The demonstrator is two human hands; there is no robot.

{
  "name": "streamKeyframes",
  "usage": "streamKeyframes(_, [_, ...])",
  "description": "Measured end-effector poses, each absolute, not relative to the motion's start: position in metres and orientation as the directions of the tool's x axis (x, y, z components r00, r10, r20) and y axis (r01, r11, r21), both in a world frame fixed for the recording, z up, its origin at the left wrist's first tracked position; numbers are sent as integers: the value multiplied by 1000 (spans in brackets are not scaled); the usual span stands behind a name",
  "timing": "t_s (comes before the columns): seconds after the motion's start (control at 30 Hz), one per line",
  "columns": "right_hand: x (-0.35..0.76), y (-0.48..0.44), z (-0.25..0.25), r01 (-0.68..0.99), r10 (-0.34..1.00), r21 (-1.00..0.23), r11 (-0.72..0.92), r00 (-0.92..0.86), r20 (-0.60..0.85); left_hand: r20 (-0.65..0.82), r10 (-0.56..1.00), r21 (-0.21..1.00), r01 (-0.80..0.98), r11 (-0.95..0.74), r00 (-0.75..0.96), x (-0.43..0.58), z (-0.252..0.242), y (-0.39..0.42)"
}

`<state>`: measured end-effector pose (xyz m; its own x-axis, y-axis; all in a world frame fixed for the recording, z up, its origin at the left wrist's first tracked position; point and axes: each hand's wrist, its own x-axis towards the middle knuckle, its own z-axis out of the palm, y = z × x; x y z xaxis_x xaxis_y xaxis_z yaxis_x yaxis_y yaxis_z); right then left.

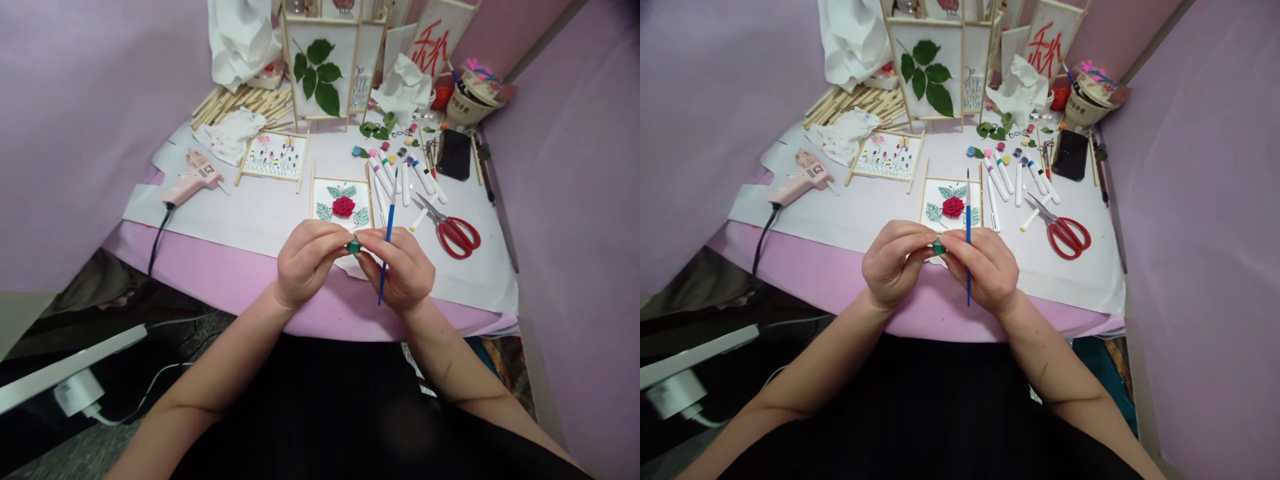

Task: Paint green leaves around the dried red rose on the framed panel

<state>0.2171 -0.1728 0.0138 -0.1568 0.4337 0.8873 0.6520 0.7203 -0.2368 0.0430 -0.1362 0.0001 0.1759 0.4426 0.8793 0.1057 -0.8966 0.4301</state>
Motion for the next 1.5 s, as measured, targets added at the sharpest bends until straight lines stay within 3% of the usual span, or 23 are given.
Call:
streamKeyframes(0.13, [218, -173, 16, 663, 426, -202, 721, -193, 884, 902, 377, 349, 158, -924, 211, 43, 4, -135])
streamKeyframes(0.6, [219, -177, 19, 628, 455, -225, 745, -231, 860, 887, 408, 382, 153, -912, 218, 45, 4, -139])
streamKeyframes(0.83, [218, -173, 17, 531, 595, -444, 722, -147, 790, 777, 611, 616, 19, -788, 148, 50, -5, -143])
streamKeyframes(0.93, [217, -172, 17, 508, 582, -451, 734, -127, 803, 760, 635, 644, -27, -765, 136, 52, -8, -144])
streamKeyframes(1.03, [219, -171, 17, 559, 551, -391, 731, -146, 822, 793, 587, 589, 39, -807, 163, 52, -6, -143])
streamKeyframes(1.23, [229, -168, 20, 693, 511, -211, 690, -259, 820, 852, 438, 366, 272, -890, 288, 45, 7, -136])
streamKeyframes(1.5, [244, -160, 31, 636, 442, -106, 765, -398, 804, 822, 376, 300, 235, -925, 428, 41, 27, -126])
